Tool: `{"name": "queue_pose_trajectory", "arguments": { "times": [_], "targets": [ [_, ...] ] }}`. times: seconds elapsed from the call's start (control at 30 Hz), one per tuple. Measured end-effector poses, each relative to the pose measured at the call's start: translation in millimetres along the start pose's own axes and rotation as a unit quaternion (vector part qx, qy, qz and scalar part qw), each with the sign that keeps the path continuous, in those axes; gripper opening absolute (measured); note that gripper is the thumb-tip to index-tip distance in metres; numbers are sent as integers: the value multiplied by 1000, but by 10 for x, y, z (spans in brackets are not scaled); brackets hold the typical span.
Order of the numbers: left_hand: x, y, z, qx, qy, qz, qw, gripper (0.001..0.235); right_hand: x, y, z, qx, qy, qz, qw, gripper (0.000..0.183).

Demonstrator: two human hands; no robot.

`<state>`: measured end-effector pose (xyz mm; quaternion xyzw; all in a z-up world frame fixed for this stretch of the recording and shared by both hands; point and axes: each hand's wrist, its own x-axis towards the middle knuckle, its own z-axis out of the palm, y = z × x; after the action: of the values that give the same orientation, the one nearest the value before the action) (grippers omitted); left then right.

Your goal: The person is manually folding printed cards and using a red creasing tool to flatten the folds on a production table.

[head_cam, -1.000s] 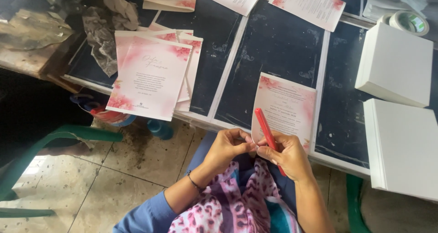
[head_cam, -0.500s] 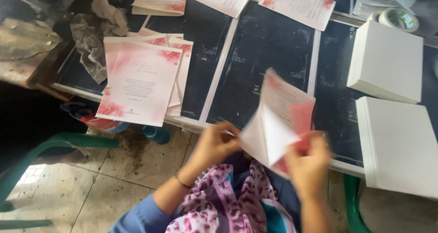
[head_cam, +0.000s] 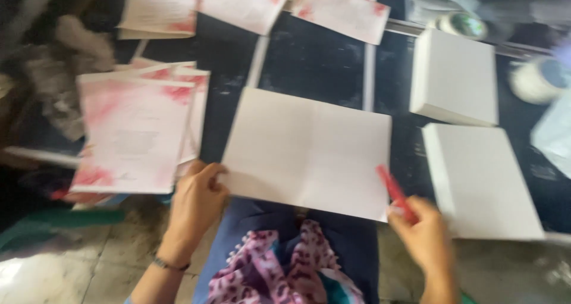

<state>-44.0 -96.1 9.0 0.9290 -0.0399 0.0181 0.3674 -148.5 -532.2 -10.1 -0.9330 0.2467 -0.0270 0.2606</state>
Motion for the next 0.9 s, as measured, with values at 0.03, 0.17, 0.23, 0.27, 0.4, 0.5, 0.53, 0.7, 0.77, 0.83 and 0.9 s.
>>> {"name": "queue_pose_trajectory", "arguments": {
  "times": [0.03,0.17,0.23,0.27,0.4,0.5,0.53,0.7,0.77,0.83,0.9],
  "targets": [
    [-1,38,-10,55,-25,-44,997,39,134,159,-147,-1,57,-9,998,19],
    [-16,-7,-17,92,-11,0,996,35,1033,1656,-678,-253,312,-51,914,52],
    [-21,45,-45,86,-16,3,996,34,1149,1870,-960,-231,273,52,933,63],
    [-19,63,-74,83,-14,2,996,33,1234,1952,-1089,-199,231,149,941,74],
    [10,165,-56,32,19,-6,999,35,1291,2163,-1150,-164,206,87,961,44],
    [41,175,29,12,82,108,991,30,1259,2237,-1082,-261,254,103,926,68],
    [57,224,57,-11,88,119,989,27,1264,2351,-1062,-302,285,75,907,73],
    [113,356,173,-62,93,169,979,28,1072,2680,-880,61,209,21,976,53],
    [134,549,185,-130,2,123,984,29,942,2702,-606,142,147,33,978,42],
    [95,667,342,-168,-39,141,975,24,855,2651,-410,202,96,44,974,34],
    [107,835,428,-213,-85,170,958,19,820,1730,-225,257,57,62,963,26]
  ]
}}
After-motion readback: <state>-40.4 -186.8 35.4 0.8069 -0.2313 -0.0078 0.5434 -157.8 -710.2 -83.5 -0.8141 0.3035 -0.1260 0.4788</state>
